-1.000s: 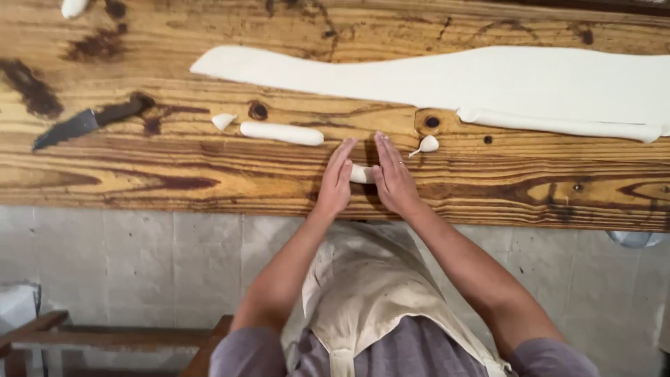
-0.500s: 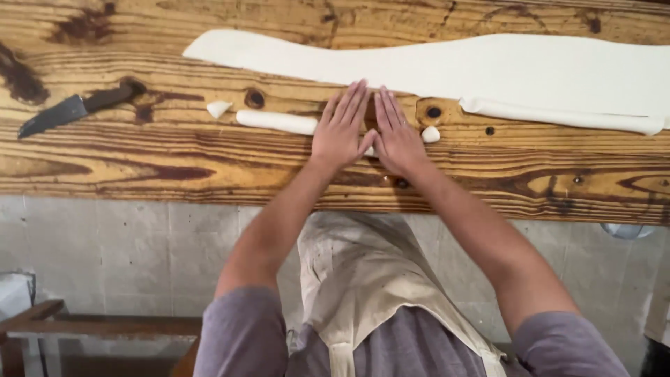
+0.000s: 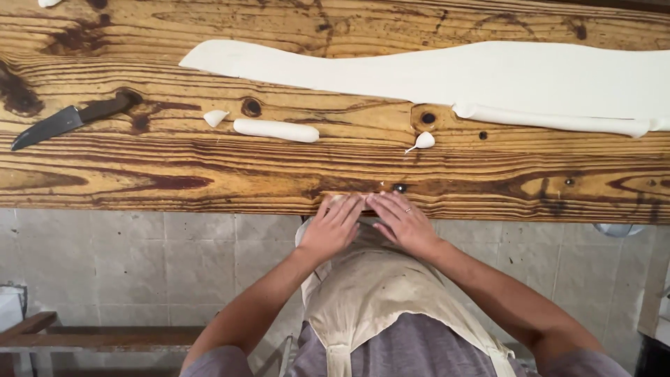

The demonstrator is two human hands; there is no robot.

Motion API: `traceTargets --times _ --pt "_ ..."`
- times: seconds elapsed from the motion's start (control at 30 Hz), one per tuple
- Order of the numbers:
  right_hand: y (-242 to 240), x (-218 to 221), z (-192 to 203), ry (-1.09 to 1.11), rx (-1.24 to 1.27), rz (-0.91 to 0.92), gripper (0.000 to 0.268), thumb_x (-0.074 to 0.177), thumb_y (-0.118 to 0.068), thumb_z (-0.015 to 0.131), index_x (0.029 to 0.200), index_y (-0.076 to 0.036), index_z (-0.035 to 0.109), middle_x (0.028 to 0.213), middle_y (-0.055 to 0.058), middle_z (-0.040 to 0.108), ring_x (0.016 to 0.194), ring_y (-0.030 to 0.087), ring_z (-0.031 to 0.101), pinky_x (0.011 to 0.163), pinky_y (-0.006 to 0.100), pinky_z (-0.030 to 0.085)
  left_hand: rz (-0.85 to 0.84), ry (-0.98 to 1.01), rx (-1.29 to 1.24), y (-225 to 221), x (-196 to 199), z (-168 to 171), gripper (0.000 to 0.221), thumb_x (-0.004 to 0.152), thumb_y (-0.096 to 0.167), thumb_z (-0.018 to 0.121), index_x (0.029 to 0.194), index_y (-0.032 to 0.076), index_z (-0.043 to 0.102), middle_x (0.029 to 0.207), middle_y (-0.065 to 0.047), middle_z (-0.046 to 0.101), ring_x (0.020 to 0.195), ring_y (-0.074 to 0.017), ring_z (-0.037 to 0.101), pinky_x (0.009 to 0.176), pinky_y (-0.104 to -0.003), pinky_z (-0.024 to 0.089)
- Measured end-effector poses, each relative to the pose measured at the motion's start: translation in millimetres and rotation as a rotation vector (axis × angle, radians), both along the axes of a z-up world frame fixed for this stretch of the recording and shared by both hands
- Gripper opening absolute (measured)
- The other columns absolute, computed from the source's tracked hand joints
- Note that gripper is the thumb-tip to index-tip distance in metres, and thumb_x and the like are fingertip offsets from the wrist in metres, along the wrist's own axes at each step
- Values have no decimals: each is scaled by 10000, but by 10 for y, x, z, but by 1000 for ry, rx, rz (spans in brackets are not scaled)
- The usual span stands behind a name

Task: Cutting a long strip of dough into smaller pieces, rolling them into breadsticks, and placing them on a baking tray.

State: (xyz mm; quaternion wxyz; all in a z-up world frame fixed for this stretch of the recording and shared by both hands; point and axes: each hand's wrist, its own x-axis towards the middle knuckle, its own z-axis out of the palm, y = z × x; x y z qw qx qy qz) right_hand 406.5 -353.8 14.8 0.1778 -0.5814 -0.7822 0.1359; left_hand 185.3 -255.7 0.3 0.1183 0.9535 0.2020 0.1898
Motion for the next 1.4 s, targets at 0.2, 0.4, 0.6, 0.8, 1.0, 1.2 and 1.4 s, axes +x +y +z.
traceTargets --times 0.2,0.4,0.6,0.8,1.0,1.2,1.4 --pt "152 196 -138 -23 -58 -131 527 890 -368 736 1373 -183 630 1382 38 609 1291 296 585 1112 494 466 116 80 5 176 47 42 502 959 273 617 1422 86 558 1353 -122 608 1317 -303 559 1165 -486 398" --pt "164 209 -47 114 6 -155 409 888 -272 756 1279 -192 669 1213 -7 640 1178 252 636 998 409 537 60 -134 70 310 14 296 220 1057 141 481 1156 141 678 1068 -71 609 1001 -253 636 925 -408 507" --pt "559 672 321 42 100 -203 548 930 -313 740 1417 -104 603 1368 136 559 1331 352 543 1103 491 472 16 86 -122 293 -261 297 609 830 349 767 1366 115 599 1308 -110 591 1277 -313 544 1046 -461 447" --pt "831 1149 -80 121 126 -350 278 968 -237 733 1205 -94 708 1197 80 679 1184 329 655 1039 452 502 33 122 -106 231 -50 243 561 917 347 715 1420 147 565 1316 -68 605 1278 -257 559 1092 -442 394" --pt "578 851 235 122 62 -136 310 925 -168 736 1230 -141 684 1201 17 682 1149 256 674 1006 404 553 60 83 -135 171 -91 141 442 954 305 681 1363 161 602 1247 -39 611 1234 -224 570 1062 -424 417" --pt "407 852 13 -16 19 -236 554 984 -173 662 1514 -104 517 1553 154 509 1364 373 526 1125 517 442 104 39 -98 110 -46 167 499 922 364 692 1380 194 594 1246 -43 608 1209 -242 569 1058 -450 414" --pt "1285 403 10 37 -107 -306 549 1142 -291 259 1605 -4 323 1623 271 340 1503 403 329 1248 547 228 150 16 -21 72 24 58 325 986 364 606 1261 197 649 1132 -24 618 1085 -220 593 987 -436 434"
